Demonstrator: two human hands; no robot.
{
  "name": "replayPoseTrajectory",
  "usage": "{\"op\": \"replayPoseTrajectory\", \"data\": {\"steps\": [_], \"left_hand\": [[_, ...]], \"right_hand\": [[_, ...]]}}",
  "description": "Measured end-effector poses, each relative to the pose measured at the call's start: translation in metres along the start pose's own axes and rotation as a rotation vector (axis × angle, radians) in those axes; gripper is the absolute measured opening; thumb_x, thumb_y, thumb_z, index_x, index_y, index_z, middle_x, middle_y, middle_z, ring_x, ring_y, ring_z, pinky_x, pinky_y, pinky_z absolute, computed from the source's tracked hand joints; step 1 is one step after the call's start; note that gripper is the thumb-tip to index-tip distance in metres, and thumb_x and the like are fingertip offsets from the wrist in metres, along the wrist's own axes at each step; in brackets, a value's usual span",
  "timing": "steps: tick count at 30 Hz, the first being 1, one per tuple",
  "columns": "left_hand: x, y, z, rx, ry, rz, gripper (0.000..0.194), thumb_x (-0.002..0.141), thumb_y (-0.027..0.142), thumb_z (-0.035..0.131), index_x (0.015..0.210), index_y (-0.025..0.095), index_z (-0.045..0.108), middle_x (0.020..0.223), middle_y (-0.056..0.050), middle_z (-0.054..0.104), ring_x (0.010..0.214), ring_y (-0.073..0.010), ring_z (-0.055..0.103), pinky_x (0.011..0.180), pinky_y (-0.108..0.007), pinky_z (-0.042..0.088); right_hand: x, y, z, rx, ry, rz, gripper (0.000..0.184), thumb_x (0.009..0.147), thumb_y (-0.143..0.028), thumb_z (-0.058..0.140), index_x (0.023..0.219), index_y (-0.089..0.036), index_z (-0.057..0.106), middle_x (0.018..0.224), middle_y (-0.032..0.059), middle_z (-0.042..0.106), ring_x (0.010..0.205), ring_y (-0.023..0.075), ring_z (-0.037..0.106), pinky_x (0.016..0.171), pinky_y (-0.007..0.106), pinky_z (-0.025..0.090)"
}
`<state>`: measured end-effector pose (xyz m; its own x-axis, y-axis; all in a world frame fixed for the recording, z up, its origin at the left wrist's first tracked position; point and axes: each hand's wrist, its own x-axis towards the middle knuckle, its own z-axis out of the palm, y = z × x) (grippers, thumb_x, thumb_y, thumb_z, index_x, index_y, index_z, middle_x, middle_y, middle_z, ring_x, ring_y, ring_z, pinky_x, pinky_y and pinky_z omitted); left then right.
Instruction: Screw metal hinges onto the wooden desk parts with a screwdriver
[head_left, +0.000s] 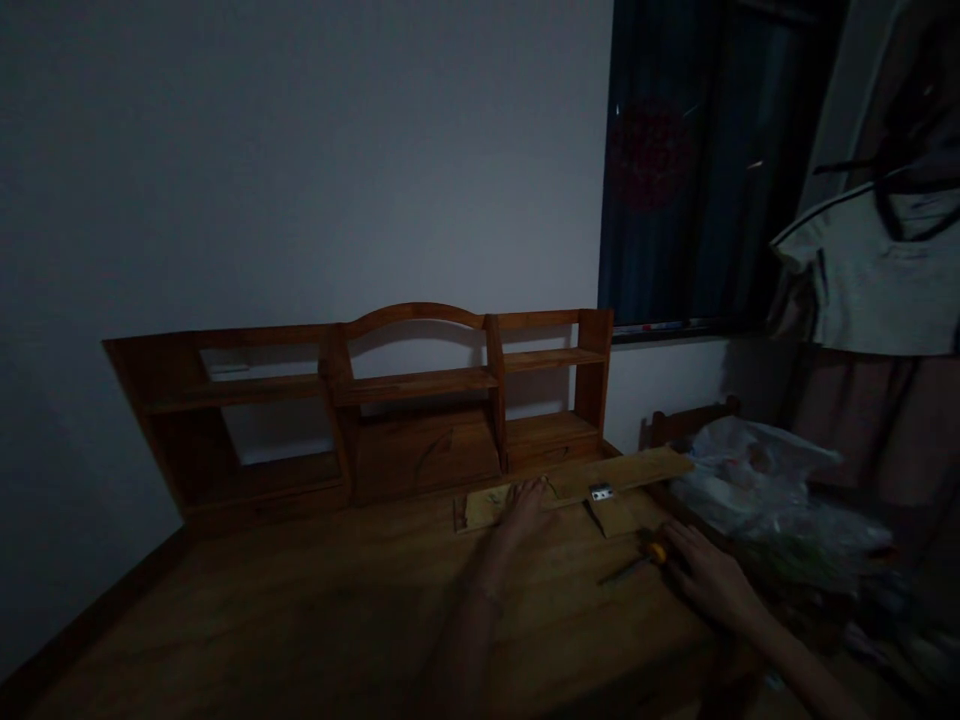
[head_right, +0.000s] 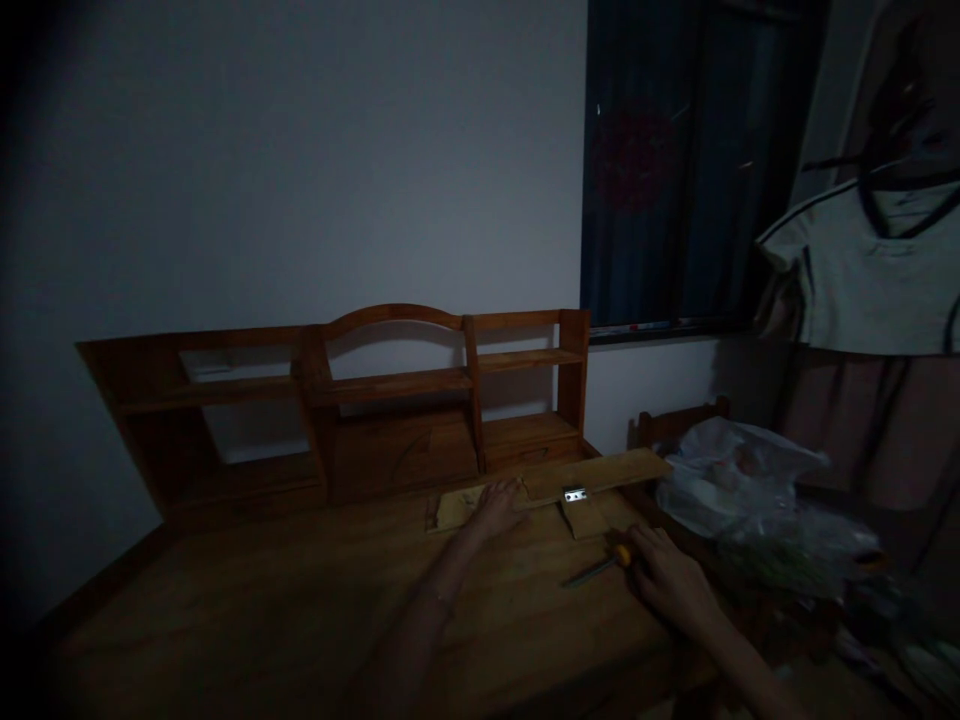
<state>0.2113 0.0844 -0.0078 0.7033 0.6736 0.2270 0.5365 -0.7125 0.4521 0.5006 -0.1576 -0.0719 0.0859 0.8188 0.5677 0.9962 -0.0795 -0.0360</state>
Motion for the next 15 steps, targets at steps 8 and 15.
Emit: {"op": "replayPoseTrajectory", "data": {"steps": [8, 15], "left_hand": [[0.020, -0.013, 0.001, -0.047, 0.091, -0.010, 0.065, 0.069, 0.055, 0.081, 0.121, 0.019, 0.068, 0.130, -0.013, 0.067, 0.124, -0.0330, 0.059, 0.108, -0.041, 0.043], [-0.012, -0.038, -0.013, -0.064, 0.136, 0.003, 0.073, 0.062, 0.052, 0.086, 0.125, 0.020, 0.067, 0.136, -0.012, 0.065, 0.130, -0.0328, 0.056, 0.112, -0.040, 0.042]], "right_hand": [[-0.010, 0.005, -0.023, -0.053, -0.015, -0.107, 0.048, 0.090, -0.016, 0.047, 0.135, -0.019, 0.063, 0.140, 0.0130, 0.064, 0.127, 0.0274, 0.064, 0.103, 0.042, 0.056], [-0.025, -0.002, -0.048, -0.049, -0.001, -0.107, 0.046, 0.095, -0.017, 0.043, 0.137, -0.017, 0.061, 0.140, 0.0158, 0.064, 0.127, 0.0261, 0.064, 0.102, 0.040, 0.056]]}}
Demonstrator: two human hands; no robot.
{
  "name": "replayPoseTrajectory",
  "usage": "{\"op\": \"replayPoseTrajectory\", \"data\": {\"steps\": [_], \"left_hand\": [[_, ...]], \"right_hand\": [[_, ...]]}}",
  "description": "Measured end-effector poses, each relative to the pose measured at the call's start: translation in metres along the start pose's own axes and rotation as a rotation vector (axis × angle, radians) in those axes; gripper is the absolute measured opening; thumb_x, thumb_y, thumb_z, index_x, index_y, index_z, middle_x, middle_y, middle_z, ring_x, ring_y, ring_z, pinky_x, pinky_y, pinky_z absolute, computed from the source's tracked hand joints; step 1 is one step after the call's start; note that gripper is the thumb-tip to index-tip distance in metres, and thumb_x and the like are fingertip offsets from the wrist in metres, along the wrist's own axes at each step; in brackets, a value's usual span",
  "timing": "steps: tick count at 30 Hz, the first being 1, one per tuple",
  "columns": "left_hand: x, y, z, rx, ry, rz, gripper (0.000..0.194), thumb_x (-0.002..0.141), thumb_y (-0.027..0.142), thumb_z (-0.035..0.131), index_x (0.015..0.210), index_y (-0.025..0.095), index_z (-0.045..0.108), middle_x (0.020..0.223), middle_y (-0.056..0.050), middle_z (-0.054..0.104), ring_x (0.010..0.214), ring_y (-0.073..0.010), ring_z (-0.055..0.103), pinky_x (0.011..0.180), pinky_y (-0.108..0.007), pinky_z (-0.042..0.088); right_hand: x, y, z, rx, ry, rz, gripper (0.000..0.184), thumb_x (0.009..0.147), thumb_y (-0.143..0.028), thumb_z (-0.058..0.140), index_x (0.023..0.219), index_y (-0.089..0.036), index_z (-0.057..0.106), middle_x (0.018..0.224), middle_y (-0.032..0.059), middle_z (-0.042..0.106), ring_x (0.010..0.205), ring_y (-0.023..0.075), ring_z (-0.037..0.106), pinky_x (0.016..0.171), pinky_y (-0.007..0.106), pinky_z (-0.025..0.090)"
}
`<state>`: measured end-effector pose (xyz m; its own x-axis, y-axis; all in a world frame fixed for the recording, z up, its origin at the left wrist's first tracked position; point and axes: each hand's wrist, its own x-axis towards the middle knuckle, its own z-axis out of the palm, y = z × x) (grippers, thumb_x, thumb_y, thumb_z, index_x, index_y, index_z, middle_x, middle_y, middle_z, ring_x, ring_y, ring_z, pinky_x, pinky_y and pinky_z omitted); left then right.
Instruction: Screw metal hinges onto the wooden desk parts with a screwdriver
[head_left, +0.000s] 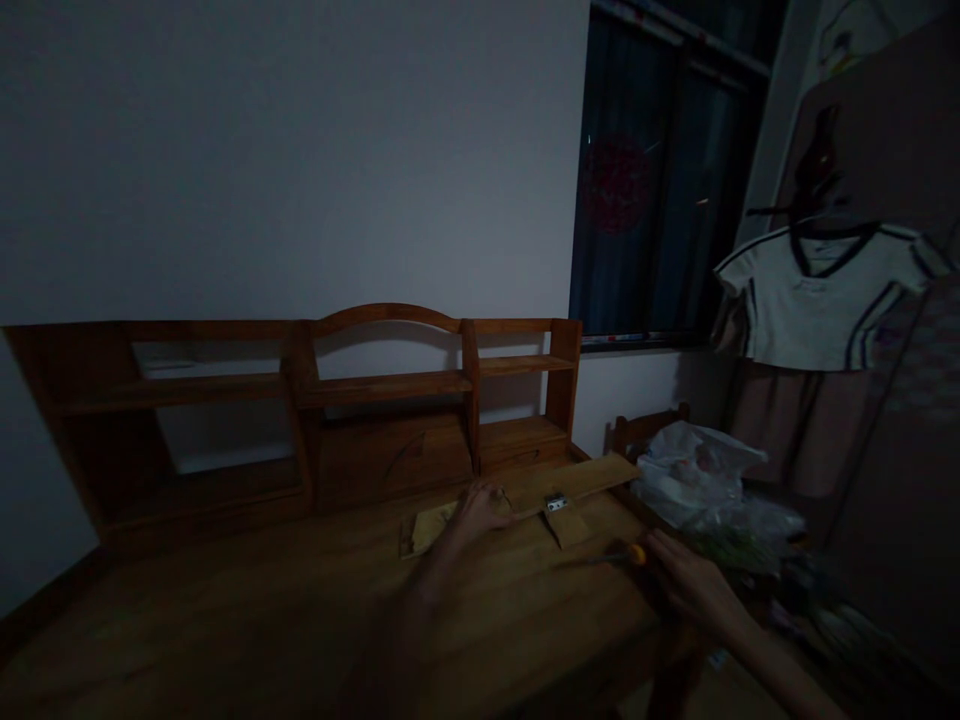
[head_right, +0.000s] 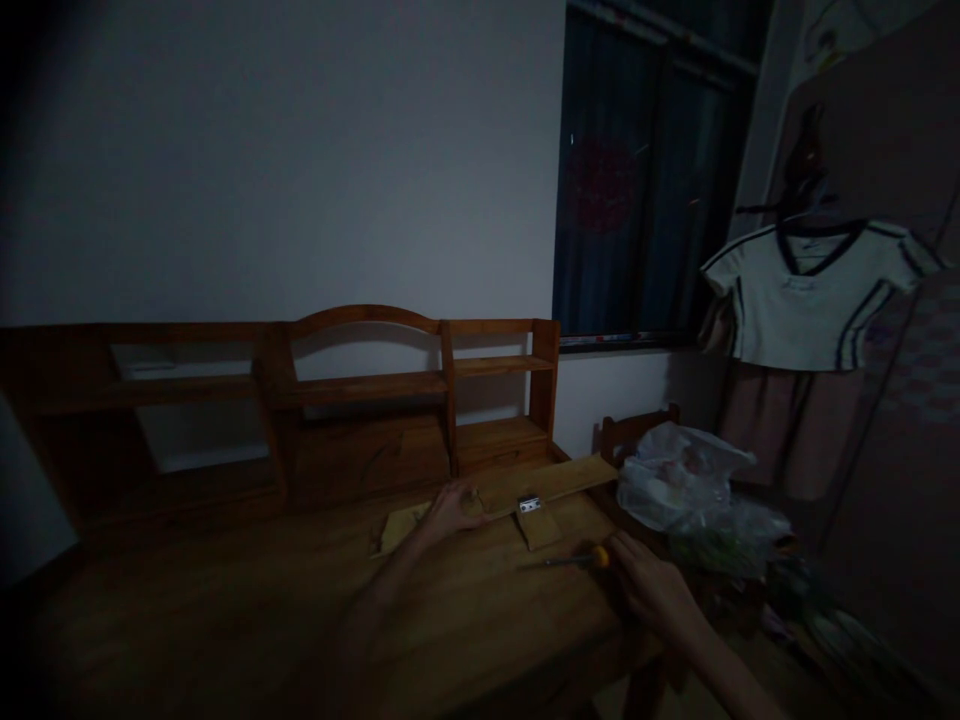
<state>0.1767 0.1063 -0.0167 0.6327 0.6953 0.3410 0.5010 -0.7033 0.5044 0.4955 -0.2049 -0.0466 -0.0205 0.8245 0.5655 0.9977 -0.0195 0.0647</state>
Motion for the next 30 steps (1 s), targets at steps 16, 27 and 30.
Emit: {"op": "replayPoseTrajectory", "data": {"steps": [16, 27, 30], "left_hand": [[-0.211, -0.140, -0.179, 0.130, 0.173, -0.200, 0.079, 0.066, 0.054, 0.078, 0.138, 0.030, 0.058, 0.141, -0.008, 0.063, 0.128, -0.0353, 0.060, 0.110, -0.049, 0.049], [-0.249, -0.167, -0.210, 0.187, 0.152, -0.268, 0.080, 0.062, 0.053, 0.081, 0.135, 0.028, 0.061, 0.139, -0.008, 0.065, 0.128, -0.0341, 0.060, 0.111, -0.047, 0.047], [-0.233, -0.157, -0.199, 0.150, 0.126, -0.227, 0.079, 0.064, 0.050, 0.082, 0.135, 0.026, 0.061, 0.142, -0.009, 0.063, 0.130, -0.0332, 0.059, 0.113, -0.044, 0.046]], "right_hand": [[0.075, -0.133, -0.023, 0.304, -0.281, -0.121, 0.037, 0.096, -0.021, 0.047, 0.128, -0.026, 0.063, 0.127, 0.0088, 0.070, 0.109, 0.0243, 0.070, 0.087, 0.033, 0.055], [0.121, -0.208, -0.014, 0.366, -0.186, -0.307, 0.035, 0.098, -0.021, 0.047, 0.130, -0.021, 0.062, 0.120, 0.0125, 0.069, 0.111, 0.0289, 0.060, 0.097, 0.046, 0.050], [0.122, -0.199, -0.017, 0.345, -0.039, -0.293, 0.030, 0.095, -0.018, 0.048, 0.121, -0.018, 0.063, 0.117, 0.0156, 0.067, 0.113, 0.0320, 0.058, 0.100, 0.052, 0.048]]}}
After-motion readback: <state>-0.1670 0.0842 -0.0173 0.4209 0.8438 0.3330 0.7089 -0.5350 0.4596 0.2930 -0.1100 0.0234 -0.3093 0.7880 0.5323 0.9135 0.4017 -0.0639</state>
